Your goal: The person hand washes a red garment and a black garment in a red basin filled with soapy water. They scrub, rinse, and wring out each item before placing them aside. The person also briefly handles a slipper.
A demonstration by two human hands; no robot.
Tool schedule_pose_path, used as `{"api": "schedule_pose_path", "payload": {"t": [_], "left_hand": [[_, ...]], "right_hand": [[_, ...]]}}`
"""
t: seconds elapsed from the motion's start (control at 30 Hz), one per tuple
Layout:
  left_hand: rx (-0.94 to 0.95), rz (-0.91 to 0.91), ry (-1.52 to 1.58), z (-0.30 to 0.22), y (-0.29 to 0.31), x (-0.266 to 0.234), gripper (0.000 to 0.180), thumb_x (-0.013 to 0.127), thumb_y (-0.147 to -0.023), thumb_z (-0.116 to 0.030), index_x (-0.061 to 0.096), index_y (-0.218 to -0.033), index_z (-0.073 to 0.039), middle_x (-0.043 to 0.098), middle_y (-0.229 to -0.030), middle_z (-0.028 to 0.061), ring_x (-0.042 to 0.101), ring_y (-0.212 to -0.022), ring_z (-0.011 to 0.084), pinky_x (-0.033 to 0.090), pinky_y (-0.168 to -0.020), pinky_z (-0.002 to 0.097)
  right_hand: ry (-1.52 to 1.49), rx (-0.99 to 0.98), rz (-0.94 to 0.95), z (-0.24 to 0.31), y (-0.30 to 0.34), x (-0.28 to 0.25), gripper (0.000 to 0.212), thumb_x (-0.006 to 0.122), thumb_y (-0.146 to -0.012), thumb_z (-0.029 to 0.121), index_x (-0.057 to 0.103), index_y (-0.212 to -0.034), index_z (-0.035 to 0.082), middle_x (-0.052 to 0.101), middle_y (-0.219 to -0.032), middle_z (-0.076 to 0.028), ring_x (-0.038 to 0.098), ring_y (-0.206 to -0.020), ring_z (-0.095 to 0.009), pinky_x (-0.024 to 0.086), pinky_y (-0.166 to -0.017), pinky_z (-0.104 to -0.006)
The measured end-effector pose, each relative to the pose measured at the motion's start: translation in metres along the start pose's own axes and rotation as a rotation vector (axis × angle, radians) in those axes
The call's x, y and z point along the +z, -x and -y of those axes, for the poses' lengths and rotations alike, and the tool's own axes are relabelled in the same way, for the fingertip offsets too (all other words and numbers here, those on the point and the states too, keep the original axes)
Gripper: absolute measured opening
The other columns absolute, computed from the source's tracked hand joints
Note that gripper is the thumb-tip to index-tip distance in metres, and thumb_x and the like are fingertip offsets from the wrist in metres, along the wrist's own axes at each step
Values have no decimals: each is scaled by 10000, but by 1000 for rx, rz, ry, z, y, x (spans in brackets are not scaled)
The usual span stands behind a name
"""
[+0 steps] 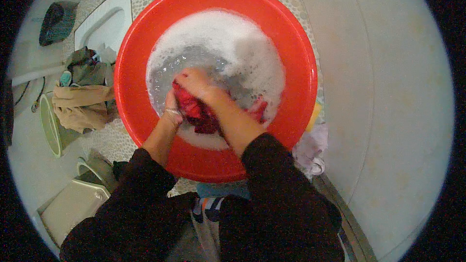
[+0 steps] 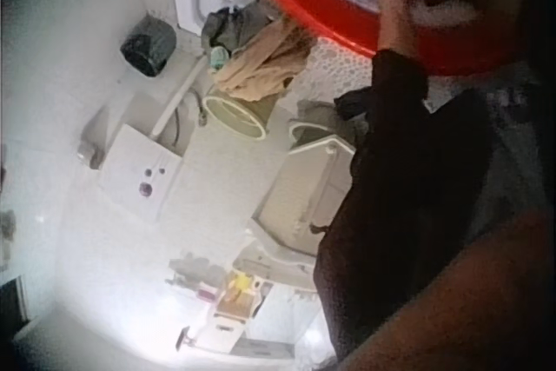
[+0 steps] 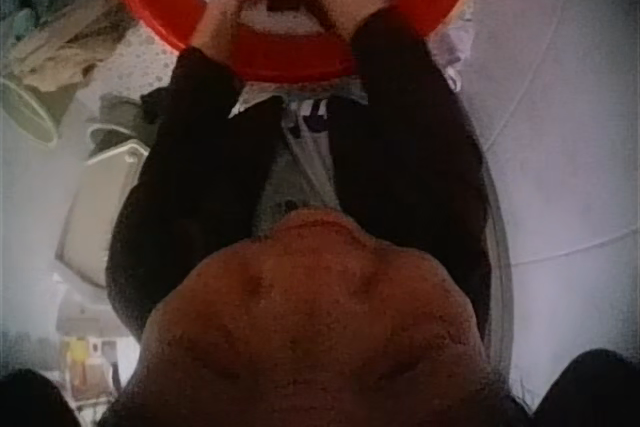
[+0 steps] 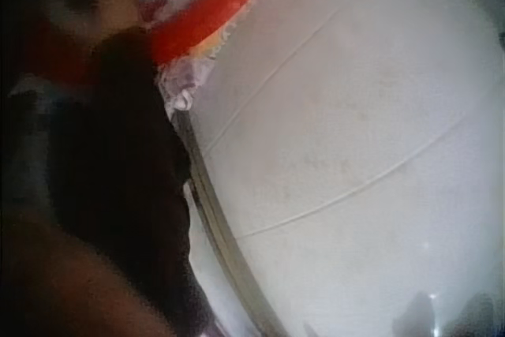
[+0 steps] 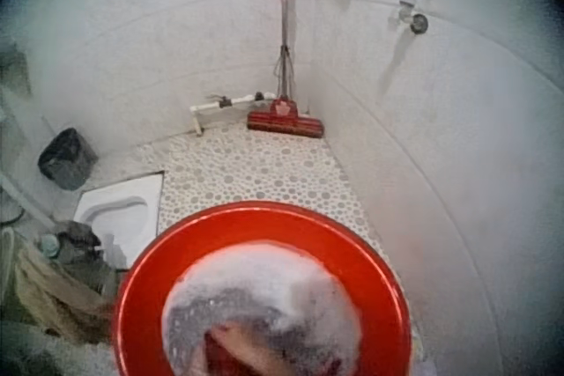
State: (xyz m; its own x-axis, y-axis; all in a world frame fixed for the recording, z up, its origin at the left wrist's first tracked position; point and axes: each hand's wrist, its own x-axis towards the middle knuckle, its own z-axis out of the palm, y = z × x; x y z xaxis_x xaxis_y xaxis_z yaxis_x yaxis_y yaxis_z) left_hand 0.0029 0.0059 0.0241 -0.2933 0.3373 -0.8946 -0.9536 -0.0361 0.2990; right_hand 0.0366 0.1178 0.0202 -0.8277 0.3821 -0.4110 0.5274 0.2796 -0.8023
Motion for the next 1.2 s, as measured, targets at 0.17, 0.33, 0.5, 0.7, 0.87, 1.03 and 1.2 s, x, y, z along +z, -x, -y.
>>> {"api": "schedule_pose_path", "payload": {"t": [0.17,0.33,0.5,0.7,0.87,1.03,1.2], "left_hand": [[171,339,-205,9,17,-4,472,444,-919,-406,457,-1266,-86,508,-1267,96,497,-1152,251,404,-977,417],[-16,388,-112,5,26,17,642,413,-889,-572,386,-1341,-118,438,-1338,83,428,-1214,263,362,-999,443],[-59,764,101,3,-68,-65,660,348,-860,-668,490,-1237,-146,564,-1071,77,530,-1003,253,436,-856,417],[109,743,220,32,-70,-58,523,315,-931,-535,496,-1193,-119,559,-1045,72,538,-950,241,453,-823,382],[27,333,173,20,-39,-31,450,323,-960,-390,457,-1265,-88,516,-1255,102,495,-1145,255,380,-997,396],[59,334,-94,13,32,3,540,363,-951,-426,391,-1331,-44,450,-1345,87,446,-1215,238,332,-1042,398],[197,394,-95,-8,20,-18,708,377,-892,-593,321,-1374,-78,373,-1399,90,379,-1265,255,312,-1052,411]], "right_hand": [[407,-38,-225,-60,-18,-79,434,537,-821,463,635,-987,73,614,-970,-201,579,-935,-352,455,-824,-431],[439,154,-439,-110,-4,-20,606,656,-743,316,447,-1272,107,424,-1242,-255,453,-1108,-413,387,-934,-478],[-211,-256,37,9,63,18,288,549,-759,42,559,-1043,90,489,-1063,-179,508,-1019,-364,427,-848,-422],[-52,88,-44,35,56,28,287,479,-873,306,575,-963,52,613,-906,-176,575,-896,-382,467,-770,-473],[188,113,-201,32,19,9,311,433,-902,288,622,-919,41,633,-927,-189,606,-885,-375,475,-744,-492],[428,29,-374,-35,-25,-42,441,487,-867,466,626,-953,57,612,-933,-170,586,-918,-338,465,-793,-466],[381,159,-528,-86,-6,-44,420,649,-752,319,537,-1080,82,516,-1074,-204,498,-989,-373,416,-860,-459]]}}
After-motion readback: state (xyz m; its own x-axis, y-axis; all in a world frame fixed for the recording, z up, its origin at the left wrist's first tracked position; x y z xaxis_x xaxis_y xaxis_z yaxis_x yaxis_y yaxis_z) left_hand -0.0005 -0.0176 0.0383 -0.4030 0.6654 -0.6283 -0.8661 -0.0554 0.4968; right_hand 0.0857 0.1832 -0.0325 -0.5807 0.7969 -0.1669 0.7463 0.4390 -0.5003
